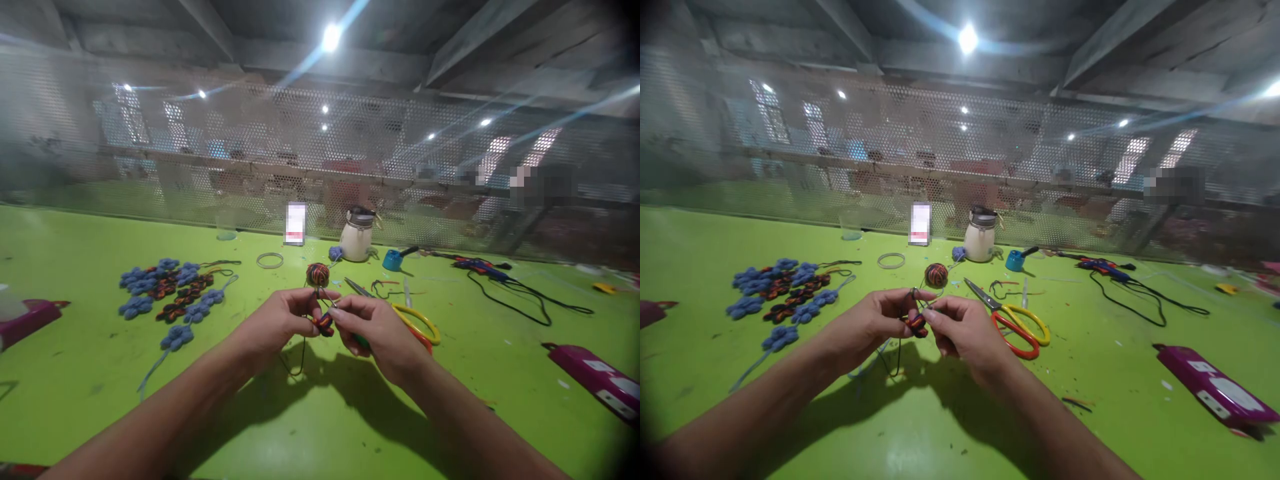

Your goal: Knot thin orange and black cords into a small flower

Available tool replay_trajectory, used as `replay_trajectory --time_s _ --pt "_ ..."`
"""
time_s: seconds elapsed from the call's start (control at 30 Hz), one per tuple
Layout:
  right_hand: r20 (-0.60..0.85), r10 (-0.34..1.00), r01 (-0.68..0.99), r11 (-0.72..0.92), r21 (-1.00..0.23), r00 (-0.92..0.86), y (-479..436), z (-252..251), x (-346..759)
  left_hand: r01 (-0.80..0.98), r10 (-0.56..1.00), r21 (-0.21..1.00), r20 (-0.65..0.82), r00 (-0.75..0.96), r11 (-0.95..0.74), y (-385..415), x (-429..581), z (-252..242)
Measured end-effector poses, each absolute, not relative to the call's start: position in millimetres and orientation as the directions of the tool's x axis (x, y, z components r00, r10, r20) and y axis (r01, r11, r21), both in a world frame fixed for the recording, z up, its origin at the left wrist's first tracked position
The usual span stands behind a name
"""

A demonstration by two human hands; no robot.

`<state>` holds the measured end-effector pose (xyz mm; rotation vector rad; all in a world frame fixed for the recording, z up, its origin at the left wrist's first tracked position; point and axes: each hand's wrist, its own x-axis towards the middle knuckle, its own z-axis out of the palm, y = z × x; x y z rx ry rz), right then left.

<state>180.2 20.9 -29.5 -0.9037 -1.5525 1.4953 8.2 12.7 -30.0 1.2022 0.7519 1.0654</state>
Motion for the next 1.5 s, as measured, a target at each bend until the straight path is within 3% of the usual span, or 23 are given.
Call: replay_trajectory --time_s 0.17,0.37,0.57,0.8,1.2,1.5 --pt "0.079 0.874 -0.137 0.015 -0.991 -0.479 21 -30 182 -0.371 0.937 0.912 -0.039 0.347 0.175 13 6 -29" --pt "0.183 0.859 -0.246 0.069 -0.967 -0.478 28 -34 186 -0.396 0.947 0.911 0.024 0.319 0.111 15 5 -33" --pt "0.126 0.843 -0.181 0.034 -0.983 -0.523 33 -36 187 -0.357 0.931 0.926 0.016 0.364 0.124 14 6 -32" --pt "0.241 0.882 -0.027 0.252 -0.967 -0.405 31 -39 182 -0.275 0.939 0.961 0.127 0.319 -0.036 9 9 -27" --pt "0.112 0.836 -0.213 -0.006 -0.977 -0.537 32 -37 185 -0.313 0.921 0.95 0.123 0.37 -0.001 4 7 -20" --pt "0.129 0.827 -0.19 0.027 -0.981 -0.548 28 -32 187 -0.32 0.922 0.947 0.141 0.361 -0.02 4 10 -21"
